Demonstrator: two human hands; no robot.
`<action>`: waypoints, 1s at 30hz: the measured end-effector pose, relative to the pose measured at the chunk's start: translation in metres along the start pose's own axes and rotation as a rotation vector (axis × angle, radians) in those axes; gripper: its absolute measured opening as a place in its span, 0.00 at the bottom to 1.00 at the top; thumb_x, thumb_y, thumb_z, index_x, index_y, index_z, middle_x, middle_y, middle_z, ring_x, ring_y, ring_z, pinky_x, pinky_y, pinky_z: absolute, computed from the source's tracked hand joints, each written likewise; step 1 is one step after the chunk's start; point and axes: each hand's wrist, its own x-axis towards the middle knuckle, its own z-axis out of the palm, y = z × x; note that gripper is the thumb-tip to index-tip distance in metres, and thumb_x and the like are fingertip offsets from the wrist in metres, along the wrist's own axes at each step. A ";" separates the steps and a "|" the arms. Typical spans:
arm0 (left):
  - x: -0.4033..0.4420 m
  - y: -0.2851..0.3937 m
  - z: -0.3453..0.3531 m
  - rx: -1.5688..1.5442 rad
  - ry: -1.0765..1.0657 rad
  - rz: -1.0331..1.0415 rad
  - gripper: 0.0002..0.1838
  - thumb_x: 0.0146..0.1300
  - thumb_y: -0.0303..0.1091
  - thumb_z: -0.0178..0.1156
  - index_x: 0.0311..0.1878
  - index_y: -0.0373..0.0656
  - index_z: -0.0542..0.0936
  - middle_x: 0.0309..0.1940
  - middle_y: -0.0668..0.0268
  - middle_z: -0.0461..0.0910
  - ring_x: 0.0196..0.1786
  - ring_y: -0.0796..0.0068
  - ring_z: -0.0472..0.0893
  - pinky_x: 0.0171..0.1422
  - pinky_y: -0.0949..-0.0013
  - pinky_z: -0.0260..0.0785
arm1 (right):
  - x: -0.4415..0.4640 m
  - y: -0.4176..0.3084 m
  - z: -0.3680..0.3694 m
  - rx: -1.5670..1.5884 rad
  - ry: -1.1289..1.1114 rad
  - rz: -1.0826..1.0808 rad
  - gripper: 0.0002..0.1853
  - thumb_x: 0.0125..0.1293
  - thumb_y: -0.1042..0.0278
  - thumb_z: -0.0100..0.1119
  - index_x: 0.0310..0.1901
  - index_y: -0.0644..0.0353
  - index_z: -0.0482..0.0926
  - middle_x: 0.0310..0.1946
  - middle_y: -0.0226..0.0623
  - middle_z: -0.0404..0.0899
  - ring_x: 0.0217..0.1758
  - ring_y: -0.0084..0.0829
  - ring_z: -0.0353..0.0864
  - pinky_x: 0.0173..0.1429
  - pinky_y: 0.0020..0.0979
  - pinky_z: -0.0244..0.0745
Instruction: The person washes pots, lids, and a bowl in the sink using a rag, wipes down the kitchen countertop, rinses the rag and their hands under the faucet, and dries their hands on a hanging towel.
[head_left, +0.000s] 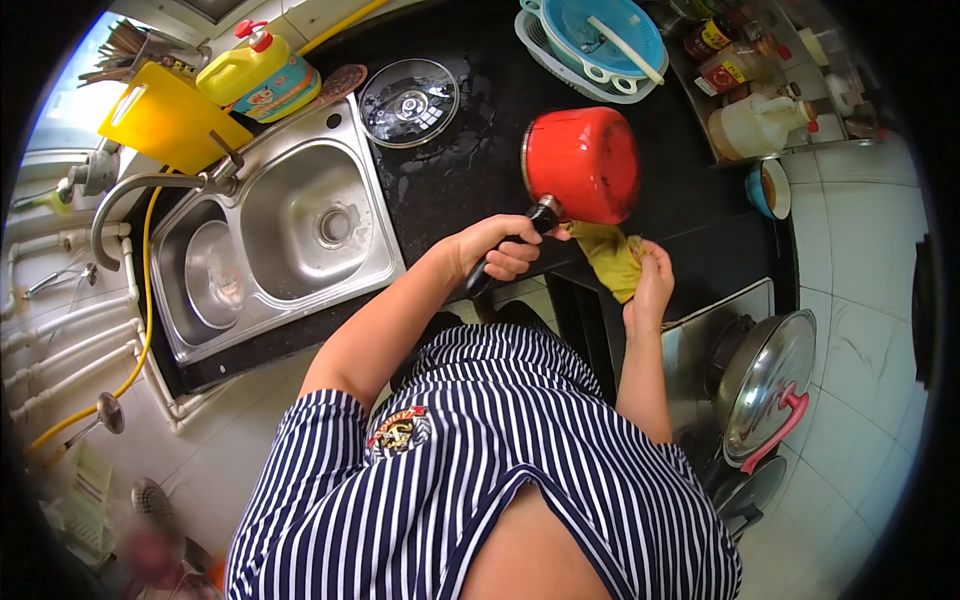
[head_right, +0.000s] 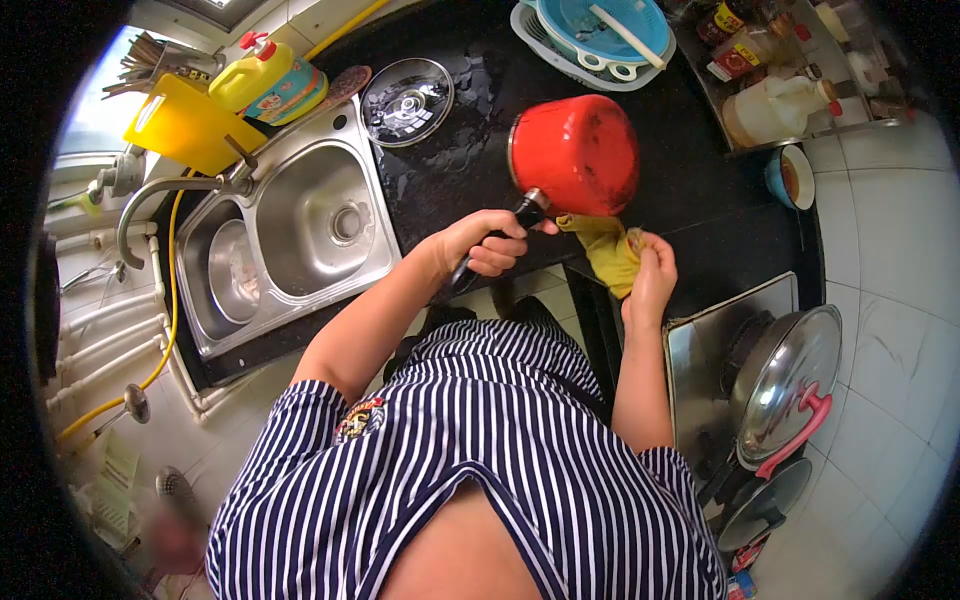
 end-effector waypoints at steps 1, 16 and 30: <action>0.012 0.003 -0.004 -0.021 -0.045 -0.021 0.24 0.71 0.30 0.43 0.70 0.44 0.67 0.15 0.78 0.55 0.12 0.88 0.55 0.13 0.79 0.53 | -0.006 0.000 -0.001 0.018 0.009 0.025 0.09 0.71 0.77 0.48 0.48 0.66 0.77 0.45 0.38 0.81 0.47 0.29 0.81 0.55 0.31 0.78; 0.120 0.056 -0.004 1.159 0.566 0.124 0.34 0.66 0.54 0.65 0.59 0.31 0.74 0.25 0.64 0.74 0.24 0.73 0.79 0.34 0.66 0.78 | -0.045 0.009 -0.044 -0.046 0.036 0.006 0.09 0.71 0.79 0.48 0.48 0.66 0.77 0.44 0.38 0.81 0.46 0.24 0.81 0.54 0.26 0.76; 0.040 0.041 0.002 1.398 1.325 1.112 0.12 0.66 0.39 0.65 0.41 0.38 0.80 0.35 0.61 0.79 0.38 0.68 0.79 0.46 0.65 0.72 | -0.072 -0.048 0.064 0.033 -0.532 0.203 0.11 0.72 0.75 0.57 0.54 0.64 0.75 0.48 0.36 0.82 0.47 0.22 0.81 0.53 0.26 0.78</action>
